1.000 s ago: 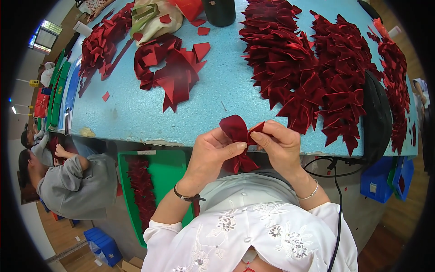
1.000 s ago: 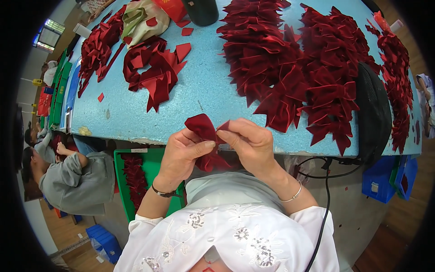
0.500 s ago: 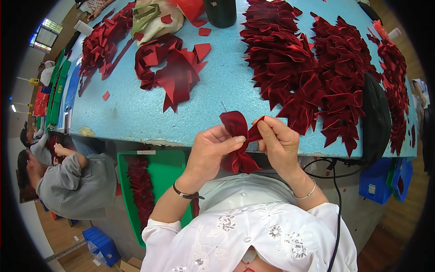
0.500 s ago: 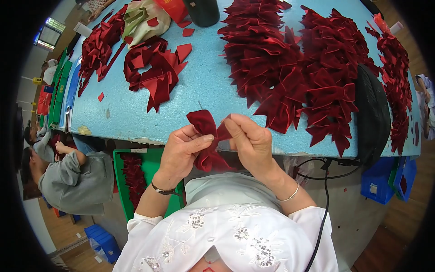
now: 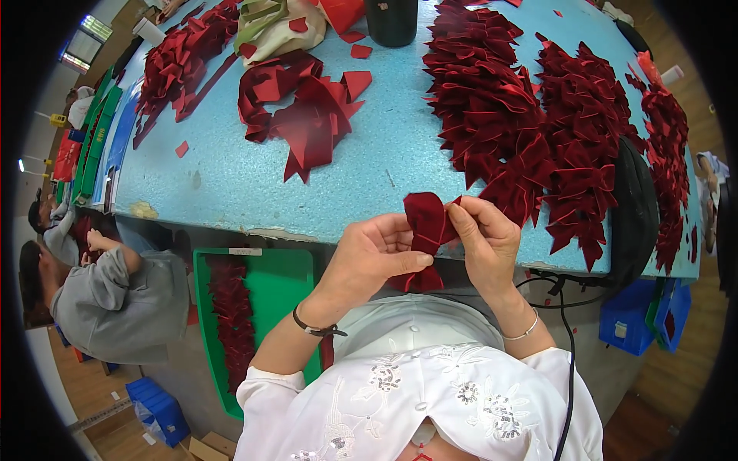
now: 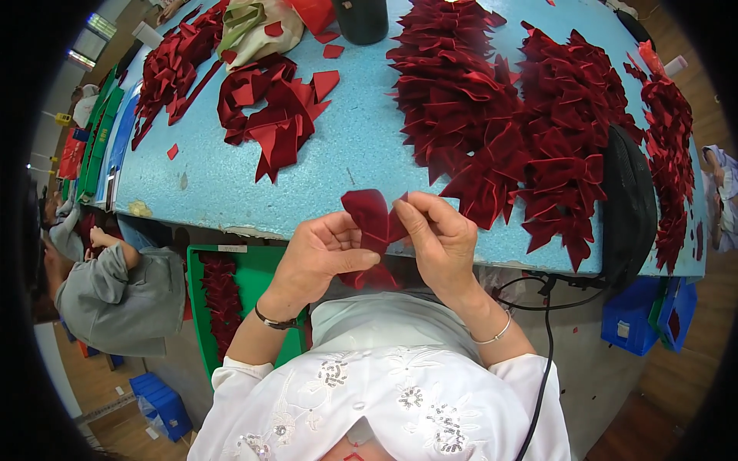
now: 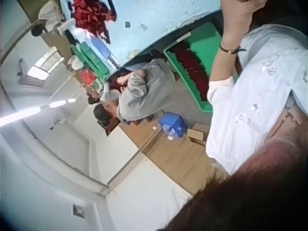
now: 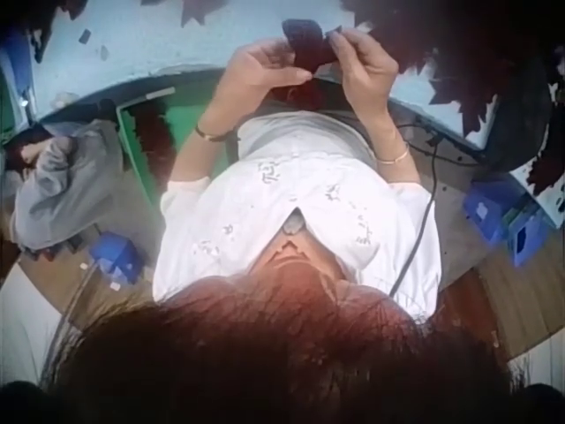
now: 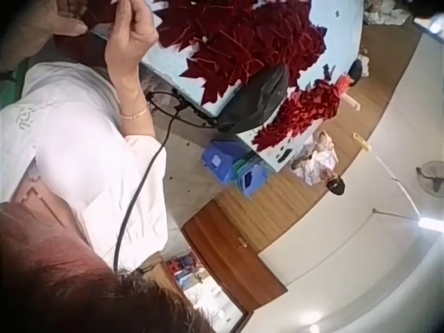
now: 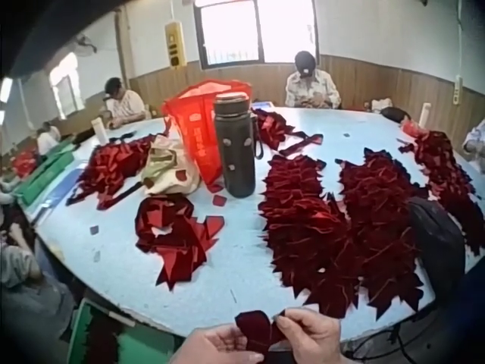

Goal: Fold and secure red ribbons to create decorative bows.

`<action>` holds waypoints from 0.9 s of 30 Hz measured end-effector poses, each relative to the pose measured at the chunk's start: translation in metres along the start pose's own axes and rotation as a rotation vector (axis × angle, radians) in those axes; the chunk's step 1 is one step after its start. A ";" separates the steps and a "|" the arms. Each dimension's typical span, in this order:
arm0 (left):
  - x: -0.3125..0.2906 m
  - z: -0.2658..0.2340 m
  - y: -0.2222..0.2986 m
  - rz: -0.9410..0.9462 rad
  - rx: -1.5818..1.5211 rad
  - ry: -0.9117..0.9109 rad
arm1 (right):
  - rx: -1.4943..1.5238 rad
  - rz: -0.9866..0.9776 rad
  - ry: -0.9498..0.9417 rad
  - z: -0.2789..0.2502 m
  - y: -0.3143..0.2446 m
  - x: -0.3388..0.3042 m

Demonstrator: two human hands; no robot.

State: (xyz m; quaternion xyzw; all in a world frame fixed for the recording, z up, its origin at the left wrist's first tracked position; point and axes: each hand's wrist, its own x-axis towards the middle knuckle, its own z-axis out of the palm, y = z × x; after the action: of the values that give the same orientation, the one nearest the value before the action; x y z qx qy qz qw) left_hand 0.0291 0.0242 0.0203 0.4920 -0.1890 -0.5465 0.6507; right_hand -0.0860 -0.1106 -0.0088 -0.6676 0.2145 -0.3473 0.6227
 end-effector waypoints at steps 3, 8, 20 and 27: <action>-0.001 0.003 0.002 -0.019 0.005 0.044 | -0.021 0.077 0.004 -0.002 -0.004 0.000; -0.002 -0.004 0.001 -0.018 0.012 0.022 | 0.343 0.302 -0.004 -0.012 -0.006 0.007; 0.004 0.001 0.007 -0.042 0.106 0.049 | 0.066 0.178 -0.216 -0.014 -0.009 0.007; 0.014 0.009 0.017 -0.082 0.265 -0.002 | 0.122 0.289 -0.294 -0.014 -0.020 0.017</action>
State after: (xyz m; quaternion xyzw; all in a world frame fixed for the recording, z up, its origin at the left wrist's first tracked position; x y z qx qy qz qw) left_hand 0.0354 0.0063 0.0351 0.5805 -0.2401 -0.5433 0.5570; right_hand -0.0878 -0.1295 0.0137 -0.6344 0.1936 -0.1657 0.7298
